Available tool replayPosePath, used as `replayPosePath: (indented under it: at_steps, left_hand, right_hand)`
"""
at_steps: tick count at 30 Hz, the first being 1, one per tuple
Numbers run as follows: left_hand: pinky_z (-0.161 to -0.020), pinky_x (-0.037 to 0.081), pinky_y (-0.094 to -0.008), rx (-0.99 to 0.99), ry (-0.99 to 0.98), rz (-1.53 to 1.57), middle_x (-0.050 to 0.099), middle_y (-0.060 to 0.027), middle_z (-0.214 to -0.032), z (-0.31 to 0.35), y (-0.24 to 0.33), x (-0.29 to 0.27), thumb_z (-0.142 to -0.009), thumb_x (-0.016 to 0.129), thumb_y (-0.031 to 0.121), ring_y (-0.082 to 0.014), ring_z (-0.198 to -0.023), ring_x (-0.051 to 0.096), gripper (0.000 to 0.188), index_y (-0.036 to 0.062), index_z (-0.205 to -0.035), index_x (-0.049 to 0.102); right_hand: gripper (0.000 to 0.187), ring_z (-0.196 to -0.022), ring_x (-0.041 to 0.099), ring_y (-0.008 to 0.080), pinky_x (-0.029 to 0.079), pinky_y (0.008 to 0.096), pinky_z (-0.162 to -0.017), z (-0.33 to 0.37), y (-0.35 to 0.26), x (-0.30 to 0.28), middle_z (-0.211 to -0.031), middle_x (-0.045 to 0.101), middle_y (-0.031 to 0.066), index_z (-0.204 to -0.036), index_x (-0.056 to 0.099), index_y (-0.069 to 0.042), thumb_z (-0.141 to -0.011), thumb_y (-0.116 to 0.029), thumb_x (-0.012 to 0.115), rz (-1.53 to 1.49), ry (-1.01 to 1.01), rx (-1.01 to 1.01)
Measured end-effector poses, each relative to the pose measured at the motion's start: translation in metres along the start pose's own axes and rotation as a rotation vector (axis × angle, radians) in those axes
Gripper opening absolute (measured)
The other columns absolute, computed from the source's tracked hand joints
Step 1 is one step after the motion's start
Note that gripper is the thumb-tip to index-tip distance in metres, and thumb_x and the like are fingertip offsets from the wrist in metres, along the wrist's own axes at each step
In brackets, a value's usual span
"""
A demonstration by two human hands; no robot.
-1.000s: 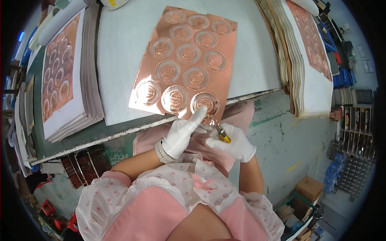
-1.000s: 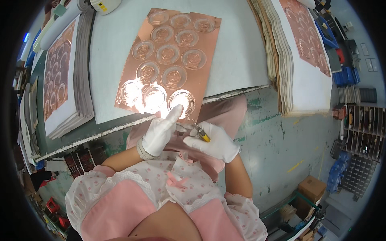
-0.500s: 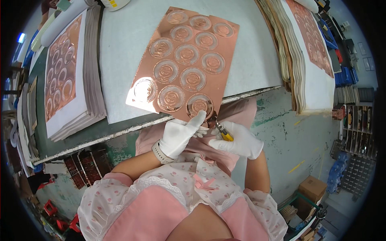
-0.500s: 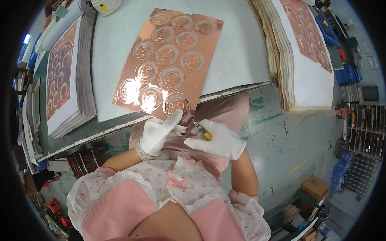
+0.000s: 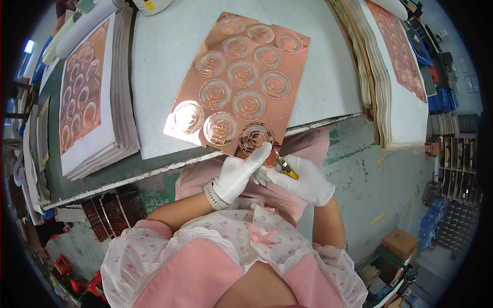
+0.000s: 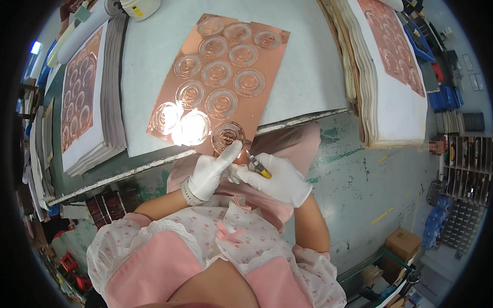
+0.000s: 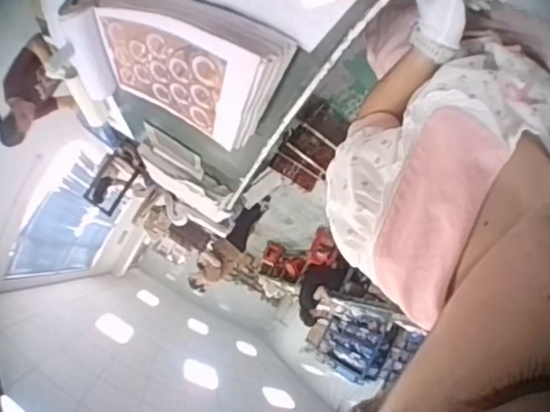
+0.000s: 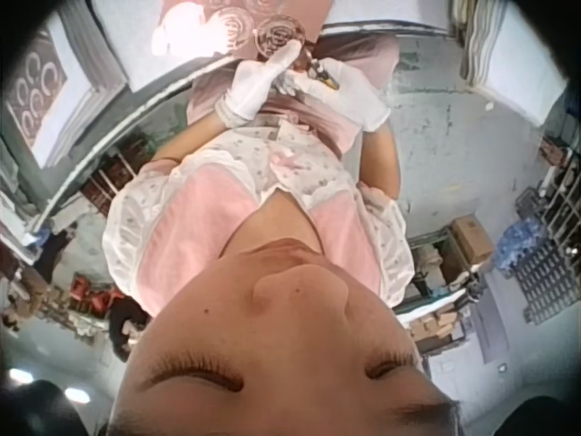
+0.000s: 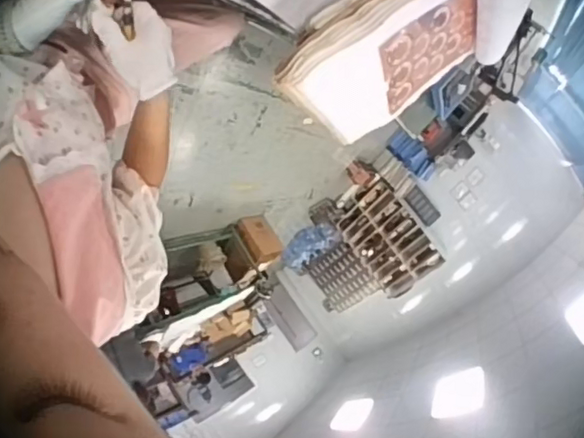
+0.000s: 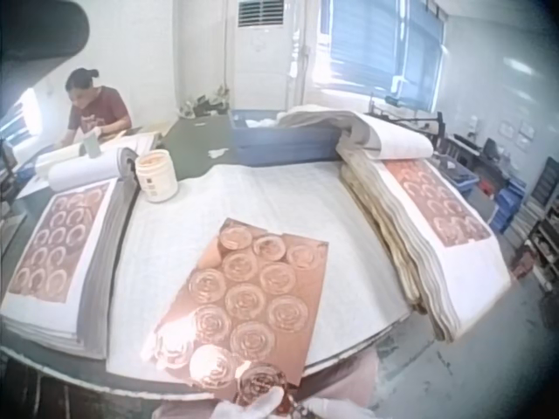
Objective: The person uses pliers to trim the edges of circular copper foil stickers on a sheet. They work systematically across the sheet, removing excess material from around each circle. The person occasionally flips the sheet to access different areas.
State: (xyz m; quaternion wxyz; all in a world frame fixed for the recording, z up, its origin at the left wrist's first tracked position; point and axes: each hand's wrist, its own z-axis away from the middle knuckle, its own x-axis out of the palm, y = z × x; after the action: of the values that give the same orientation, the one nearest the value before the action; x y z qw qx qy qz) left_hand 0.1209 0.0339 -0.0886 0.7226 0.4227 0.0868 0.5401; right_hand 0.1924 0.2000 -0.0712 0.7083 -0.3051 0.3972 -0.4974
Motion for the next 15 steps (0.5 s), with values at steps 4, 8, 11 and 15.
replayPosePath:
  at_steps: [4,8,11,15]
  left_hand:
    - [-0.051,0.044,-0.0223,0.003,-0.013,0.061,0.061,-0.0056,-0.069,0.0,0.0,0.002,-0.082,0.062,0.037,-0.0097,-0.058,0.057,0.038,0.0001,-0.089,0.063]
    - [-0.048,0.043,-0.0209,0.099,0.007,-0.055,0.061,-0.0041,-0.066,-0.003,-0.009,-0.003,-0.081,0.064,0.036,-0.0077,-0.053,0.055,0.034,0.0027,-0.089,0.061]
    - [-0.048,0.044,-0.0213,-0.036,0.036,0.016,0.061,-0.0047,-0.066,0.0,-0.002,0.001,-0.082,0.063,0.036,-0.008,-0.052,0.055,0.034,0.003,-0.088,0.061]
    - [-0.049,0.044,-0.0216,0.029,-0.02,0.018,0.062,-0.0048,-0.066,0.004,0.002,0.001,-0.084,0.06,0.037,-0.0088,-0.052,0.056,0.035,0.0021,-0.087,0.062]
  right_hand:
    - [0.032,-0.069,0.049,0.0072,0.042,0.0242,-0.063,0.0,0.004,0.01,-0.075,0.058,0.0063,-0.087,0.056,0.001,-0.078,-0.027,0.068,-0.079,0.053,0.026]
    - [0.031,-0.068,0.048,0.007,0.042,0.0241,-0.062,0.001,0.005,0.011,-0.075,0.057,0.0036,-0.085,0.056,0.001,-0.079,-0.027,0.067,-0.147,0.042,-0.024]
    - [0.032,-0.068,0.047,0.0074,0.042,0.0242,-0.062,0.002,-0.001,0.008,-0.075,0.057,0.0022,-0.085,0.056,0.002,-0.08,-0.028,0.066,-0.206,0.05,-0.025]
    - [0.033,-0.065,0.047,0.0071,0.041,0.0242,-0.059,0.0,-0.007,0.003,-0.072,0.054,0.0007,-0.087,0.056,0.002,-0.085,-0.031,0.059,-0.182,0.01,0.053]
